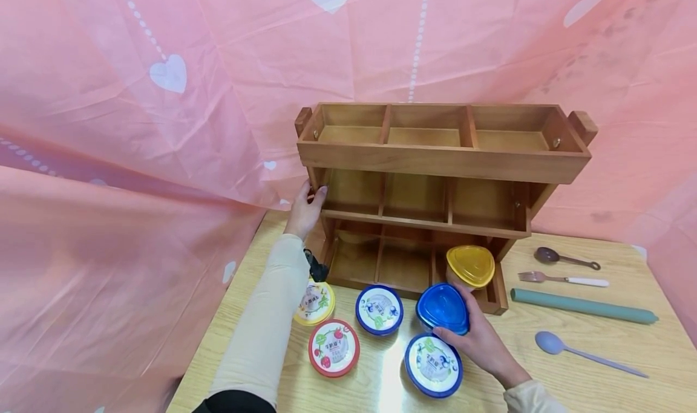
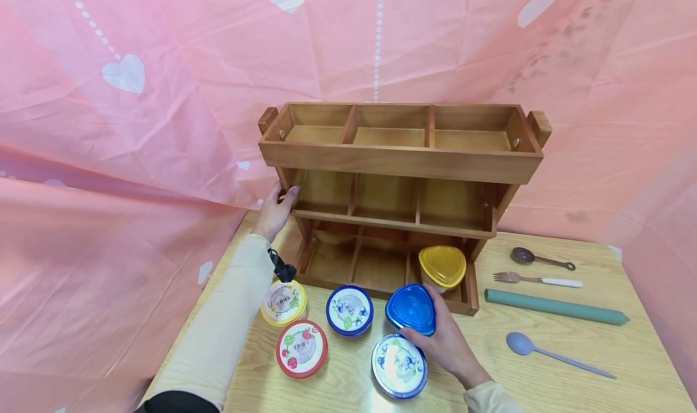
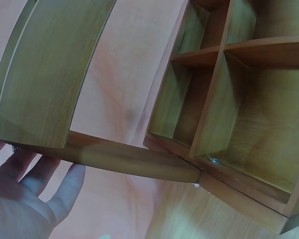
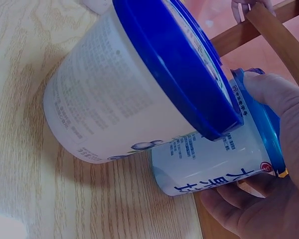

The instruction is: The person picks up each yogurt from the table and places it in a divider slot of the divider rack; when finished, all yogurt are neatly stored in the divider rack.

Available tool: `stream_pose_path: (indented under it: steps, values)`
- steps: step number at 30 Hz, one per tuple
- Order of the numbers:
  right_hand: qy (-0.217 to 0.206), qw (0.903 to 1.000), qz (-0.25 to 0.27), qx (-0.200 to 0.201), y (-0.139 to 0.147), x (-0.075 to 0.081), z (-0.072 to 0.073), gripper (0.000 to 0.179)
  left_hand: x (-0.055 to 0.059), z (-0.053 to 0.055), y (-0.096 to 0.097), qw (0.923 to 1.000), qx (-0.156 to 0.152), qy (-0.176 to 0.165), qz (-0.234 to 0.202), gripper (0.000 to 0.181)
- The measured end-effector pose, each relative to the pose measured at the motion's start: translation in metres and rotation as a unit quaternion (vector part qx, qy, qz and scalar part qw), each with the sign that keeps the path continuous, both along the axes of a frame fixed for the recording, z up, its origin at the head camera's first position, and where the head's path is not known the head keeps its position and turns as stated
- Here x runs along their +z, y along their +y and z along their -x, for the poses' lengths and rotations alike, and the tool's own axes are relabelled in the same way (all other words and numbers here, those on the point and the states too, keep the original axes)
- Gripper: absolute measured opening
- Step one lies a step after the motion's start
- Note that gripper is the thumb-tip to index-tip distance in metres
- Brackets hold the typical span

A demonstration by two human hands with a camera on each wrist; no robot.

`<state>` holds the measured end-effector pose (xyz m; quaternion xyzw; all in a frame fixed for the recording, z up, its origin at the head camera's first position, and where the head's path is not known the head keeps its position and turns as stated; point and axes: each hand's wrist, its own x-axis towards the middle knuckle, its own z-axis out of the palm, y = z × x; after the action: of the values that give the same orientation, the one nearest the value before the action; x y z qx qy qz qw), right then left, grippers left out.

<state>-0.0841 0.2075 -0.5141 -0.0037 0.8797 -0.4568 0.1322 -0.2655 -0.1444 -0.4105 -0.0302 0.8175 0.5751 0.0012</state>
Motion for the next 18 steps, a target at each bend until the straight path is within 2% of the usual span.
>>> stream_pose_path:
  steps: [14,18]
  values:
    - [0.019,0.9998,0.005,-0.01,-0.0018,-0.0006,-0.0027,0.103,-0.0003,0.0001,0.0006,1.0,-0.001,0.004,0.004,0.055]
    - [0.027,0.9995,-0.001,-0.015,-0.001,0.0049,-0.0043,0.103,-0.0004,0.0003,0.0,1.0,-0.001,0.006,0.005,0.054]
